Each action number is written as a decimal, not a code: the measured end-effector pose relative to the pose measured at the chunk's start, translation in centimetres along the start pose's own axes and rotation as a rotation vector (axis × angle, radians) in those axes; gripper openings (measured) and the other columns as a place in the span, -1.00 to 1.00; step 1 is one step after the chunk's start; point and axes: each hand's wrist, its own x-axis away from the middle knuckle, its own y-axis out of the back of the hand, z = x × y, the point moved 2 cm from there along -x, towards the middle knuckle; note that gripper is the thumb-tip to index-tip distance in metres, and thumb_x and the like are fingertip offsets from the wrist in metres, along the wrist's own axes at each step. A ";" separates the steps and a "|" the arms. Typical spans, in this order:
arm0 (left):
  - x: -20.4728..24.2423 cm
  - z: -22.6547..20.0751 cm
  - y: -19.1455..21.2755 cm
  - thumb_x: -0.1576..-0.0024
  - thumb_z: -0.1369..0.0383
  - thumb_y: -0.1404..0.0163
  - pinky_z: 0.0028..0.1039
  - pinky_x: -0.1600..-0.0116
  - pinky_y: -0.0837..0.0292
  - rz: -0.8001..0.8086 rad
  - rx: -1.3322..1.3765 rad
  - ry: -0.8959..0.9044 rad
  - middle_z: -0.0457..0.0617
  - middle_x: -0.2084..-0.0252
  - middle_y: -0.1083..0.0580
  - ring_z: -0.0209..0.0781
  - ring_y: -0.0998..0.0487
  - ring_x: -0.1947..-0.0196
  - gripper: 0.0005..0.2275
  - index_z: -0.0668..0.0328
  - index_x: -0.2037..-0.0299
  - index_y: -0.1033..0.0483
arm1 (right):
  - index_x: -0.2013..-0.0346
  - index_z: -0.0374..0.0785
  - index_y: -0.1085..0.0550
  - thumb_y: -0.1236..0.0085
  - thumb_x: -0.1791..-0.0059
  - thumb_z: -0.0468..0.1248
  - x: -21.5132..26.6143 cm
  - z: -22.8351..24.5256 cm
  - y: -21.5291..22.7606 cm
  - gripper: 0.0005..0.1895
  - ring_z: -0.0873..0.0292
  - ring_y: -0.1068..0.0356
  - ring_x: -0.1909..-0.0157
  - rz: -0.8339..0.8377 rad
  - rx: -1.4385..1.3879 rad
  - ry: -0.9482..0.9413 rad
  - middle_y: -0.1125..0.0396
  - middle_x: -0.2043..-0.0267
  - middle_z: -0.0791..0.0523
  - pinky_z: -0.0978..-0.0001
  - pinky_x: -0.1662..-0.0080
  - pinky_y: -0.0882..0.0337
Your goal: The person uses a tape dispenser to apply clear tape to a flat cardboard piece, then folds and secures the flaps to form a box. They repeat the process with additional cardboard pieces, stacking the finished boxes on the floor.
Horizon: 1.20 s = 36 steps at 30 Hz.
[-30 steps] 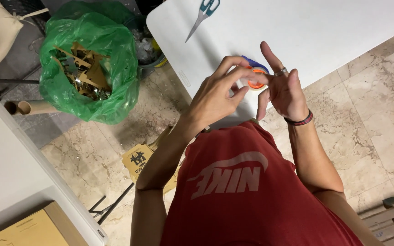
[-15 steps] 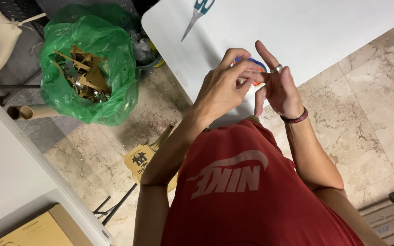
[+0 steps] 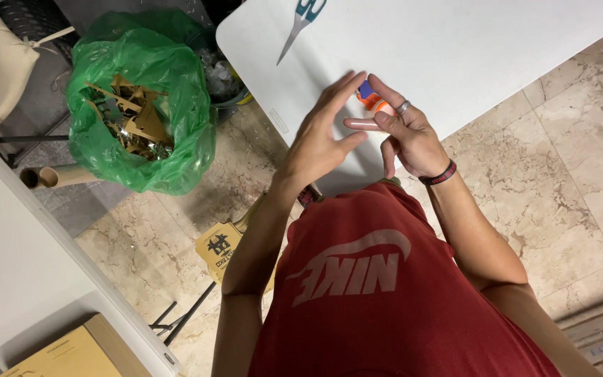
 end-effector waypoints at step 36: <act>-5.7 6.3 -4.8 -0.01 0.09 -0.29 -0.32 0.17 -0.73 -0.087 0.258 0.545 0.16 0.27 -0.67 0.02 -0.75 0.27 -0.68 0.11 0.18 -0.72 | -0.59 -0.02 0.37 0.56 -0.08 0.41 0.1 -6.4 1.9 -0.06 -0.08 -0.53 0.58 -0.054 0.082 0.132 -0.52 0.17 -0.20 0.33 0.59 -0.50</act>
